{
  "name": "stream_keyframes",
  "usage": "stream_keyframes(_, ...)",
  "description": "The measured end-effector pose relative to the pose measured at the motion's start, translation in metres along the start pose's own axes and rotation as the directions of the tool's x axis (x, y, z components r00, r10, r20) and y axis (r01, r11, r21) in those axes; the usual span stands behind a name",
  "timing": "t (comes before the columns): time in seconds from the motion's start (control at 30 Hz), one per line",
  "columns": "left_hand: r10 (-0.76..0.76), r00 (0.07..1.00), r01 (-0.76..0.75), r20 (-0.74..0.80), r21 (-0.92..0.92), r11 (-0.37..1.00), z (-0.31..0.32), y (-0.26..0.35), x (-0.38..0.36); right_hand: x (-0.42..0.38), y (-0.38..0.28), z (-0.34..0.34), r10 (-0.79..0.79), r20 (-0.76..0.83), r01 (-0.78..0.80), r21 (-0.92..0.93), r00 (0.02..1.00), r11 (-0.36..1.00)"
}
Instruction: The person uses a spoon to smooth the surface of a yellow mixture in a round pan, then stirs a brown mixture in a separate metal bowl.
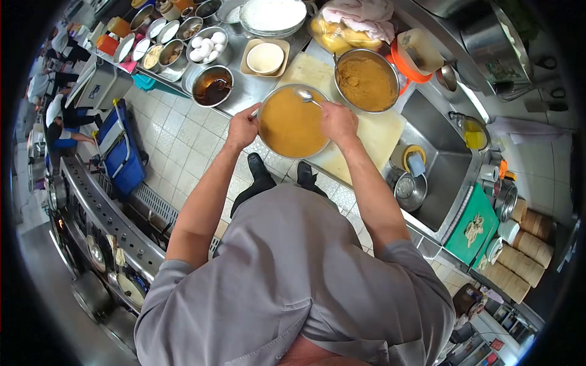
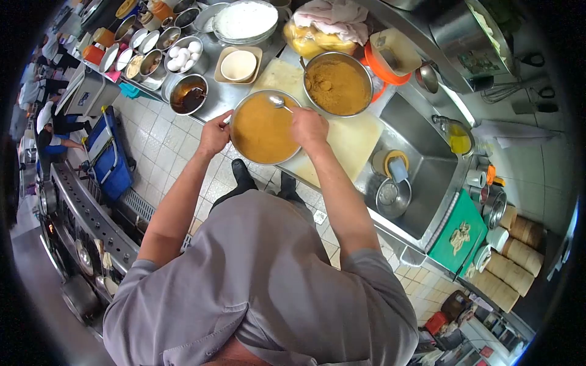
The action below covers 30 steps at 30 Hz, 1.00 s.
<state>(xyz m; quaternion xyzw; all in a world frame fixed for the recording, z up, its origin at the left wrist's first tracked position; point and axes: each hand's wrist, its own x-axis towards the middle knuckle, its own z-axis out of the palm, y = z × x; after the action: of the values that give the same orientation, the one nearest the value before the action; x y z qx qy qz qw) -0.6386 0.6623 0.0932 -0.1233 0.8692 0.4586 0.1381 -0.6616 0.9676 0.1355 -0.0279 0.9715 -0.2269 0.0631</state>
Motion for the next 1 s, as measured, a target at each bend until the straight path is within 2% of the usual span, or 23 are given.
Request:
stream_keyframes(0.03, 0.073, 0.996, -0.073, -0.056, -0.002, 0.997, 0.003, -0.013, 0.014, -0.007, 0.001, -0.005, 0.05, 0.006, -0.05, 0.013, 0.999, 0.999)
stream_keyframes(0.07, 0.135, 0.984, -0.135, -0.114, 0.003, 0.991, 0.006, -0.03, 0.022, -0.016, 0.002, -0.001, 0.007, 0.028, -0.008, 0.03, 1.0, 1.0)
stream_keyframes(0.1, 0.099, 0.983, -0.107, -0.155, -0.041, 0.993, 0.0, -0.01, 0.012, -0.025, 0.002, 0.006, -0.038, 0.051, 0.035, 0.054, 0.998, 0.998)
stream_keyframes(0.13, 0.019, 0.991, -0.037, -0.133, -0.135, 0.99, -0.004, 0.002, 0.004, -0.033, -0.001, 0.013, -0.084, 0.07, 0.079, 0.08, 0.994, 0.994)
stream_keyframes(0.2, 0.052, 0.986, -0.088, -0.158, -0.225, 0.97, 0.006, -0.029, 0.007, -0.045, -0.01, 0.02, -0.145, 0.154, 0.133, 0.085, 0.977, 0.987)
stream_keyframes(0.23, 0.108, 0.985, -0.124, -0.133, -0.116, 0.986, 0.005, -0.032, -0.005, -0.047, -0.013, 0.021, -0.174, 0.19, 0.16, 0.087, 0.966, 0.983)
stream_keyframes(0.27, 0.161, 0.982, -0.163, -0.098, -0.006, 0.987, 0.005, -0.037, -0.022, -0.046, -0.017, 0.021, -0.137, 0.168, 0.125, 0.079, 0.976, 0.989)
stream_keyframes(0.3, 0.123, 0.991, -0.126, -0.041, -0.077, 0.989, 0.01, -0.039, -0.036, -0.045, -0.02, 0.02, -0.097, 0.148, 0.088, 0.07, 0.984, 0.994)
stream_keyframes(0.33, 0.074, 0.997, -0.073, 0.024, -0.045, 0.996, 0.007, -0.018, -0.057, -0.045, -0.023, 0.021, -0.058, 0.127, 0.051, 0.061, 0.99, 0.997)
stream_keyframes(0.43, 0.025, 0.999, -0.018, 0.047, -0.15, 0.989, 0.021, -0.016, -0.072, -0.053, -0.019, 0.021, -0.2, 0.148, 0.184, 0.116, 0.969, 0.976)
stream_keyframes(0.5, -0.031, 0.998, 0.043, 0.051, -0.255, 0.966, 0.026, -0.016, -0.074, -0.058, -0.014, 0.02, -0.158, 0.099, 0.148, 0.103, 0.982, 0.984)
stream_keyframes(0.63, -0.042, 0.996, 0.061, 0.077, -0.277, 0.959, 0.024, -0.012, -0.074, -0.079, -0.017, 0.02, -0.203, 0.083, 0.191, 0.13, 0.976, 0.973)
stream_keyframes(0.83, -0.088, 0.994, 0.106, 0.071, -0.315, 0.943, 0.027, -0.008, -0.078, -0.092, -0.02, 0.023, -0.181, 0.138, 0.177, 0.044, 0.974, 0.983)
stream_keyframes(0.93, -0.106, 0.99, 0.133, 0.095, -0.35, 0.927, 0.027, -0.008, -0.078, -0.102, -0.015, 0.016, -0.208, 0.081, 0.196, 0.132, 0.975, 0.972)
stream_keyframes(1.0, -0.12, 0.987, 0.151, 0.104, -0.384, 0.911, 0.027, -0.008, -0.078, -0.108, -0.007, 0.018, -0.232, 0.134, 0.223, 0.079, 0.964, 0.972)
